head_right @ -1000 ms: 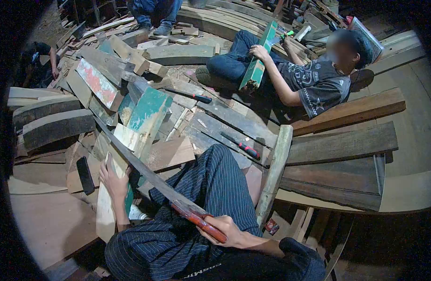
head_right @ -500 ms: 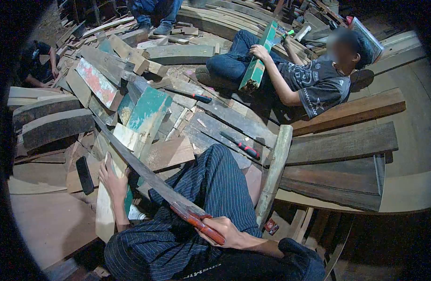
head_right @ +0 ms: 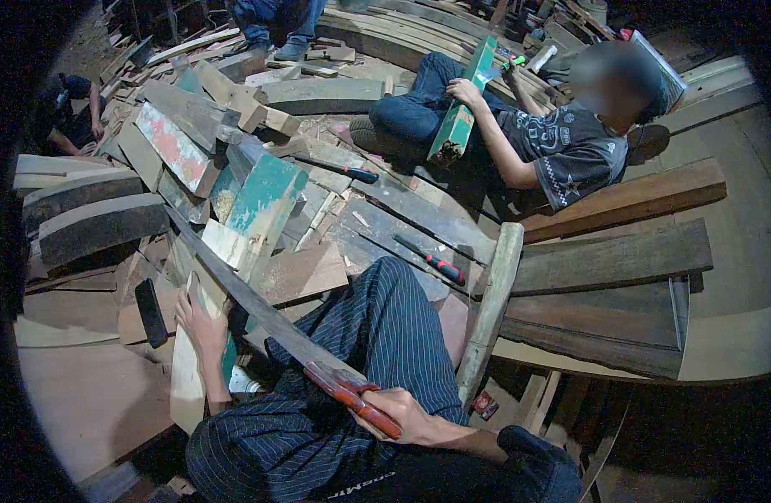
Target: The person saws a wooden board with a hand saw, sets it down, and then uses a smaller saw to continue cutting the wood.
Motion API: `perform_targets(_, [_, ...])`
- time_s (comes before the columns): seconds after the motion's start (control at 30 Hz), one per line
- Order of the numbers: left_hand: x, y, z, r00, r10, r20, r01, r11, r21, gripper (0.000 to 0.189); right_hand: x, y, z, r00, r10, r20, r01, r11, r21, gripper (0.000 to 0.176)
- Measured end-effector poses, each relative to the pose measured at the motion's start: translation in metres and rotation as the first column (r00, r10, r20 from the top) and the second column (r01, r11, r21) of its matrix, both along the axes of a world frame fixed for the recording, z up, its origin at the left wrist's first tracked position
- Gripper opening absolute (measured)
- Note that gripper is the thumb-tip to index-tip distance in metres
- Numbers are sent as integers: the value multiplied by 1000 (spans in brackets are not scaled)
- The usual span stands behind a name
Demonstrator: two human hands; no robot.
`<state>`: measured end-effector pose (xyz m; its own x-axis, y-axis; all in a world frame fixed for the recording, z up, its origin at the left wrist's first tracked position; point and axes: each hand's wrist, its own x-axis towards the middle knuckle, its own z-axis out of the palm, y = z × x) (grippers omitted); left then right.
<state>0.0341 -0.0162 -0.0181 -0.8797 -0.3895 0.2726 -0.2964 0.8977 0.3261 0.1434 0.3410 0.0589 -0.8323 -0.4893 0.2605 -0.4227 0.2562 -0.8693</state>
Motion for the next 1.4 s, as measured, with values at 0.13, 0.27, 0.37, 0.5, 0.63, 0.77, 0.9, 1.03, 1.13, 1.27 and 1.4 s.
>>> perform_targets(0.13, [0,-2,-4,999,-18,-37,17,1000,-20,100,1,0,-3,1000,-4,-8,4,1000,10,17])
perform_targets(0.27, [-1,0,-2,1000,5,-8,-5,1000,-11,99,-1,-1,3,1000,-6,0,6,1000,18,17])
perform_targets(0.37, [-1,0,-1,1000,4,-12,-4,1000,-2,99,1,0,-1,1000,-3,-4,3,1000,25,16])
perform_targets(0.5, [0,1,-1,1000,17,5,-17,1000,-19,98,0,-1,-3,1000,3,-2,-3,1000,-10,16])
perform_targets(0.63, [-1,-2,-6,1000,22,11,-22,999,-36,98,1,-1,-4,999,19,34,-18,999,-34,16])
perform_targets(0.77, [-1,0,-2,999,25,23,-25,999,-23,99,3,1,-6,999,17,31,-16,1000,-12,16])
perform_targets(0.9, [0,2,4,999,15,32,-14,1000,-4,100,2,0,-5,1000,7,25,-7,1000,-6,16])
perform_targets(1.03, [-1,-1,-4,999,23,28,-22,999,-25,101,3,0,-6,1000,6,24,-6,1000,-1,16])
perform_targets(1.13, [0,-2,-6,1000,14,-3,-14,1000,-14,102,4,-1,-5,1000,8,27,-7,1000,-10,16])
perform_targets(1.27, [0,1,-1,999,28,18,-28,1000,11,102,3,-1,-6,999,24,35,-23,999,-32,17])
perform_targets(1.4, [-1,3,3,1000,20,23,-21,999,48,102,5,1,-10,998,33,58,-32,999,-29,18])
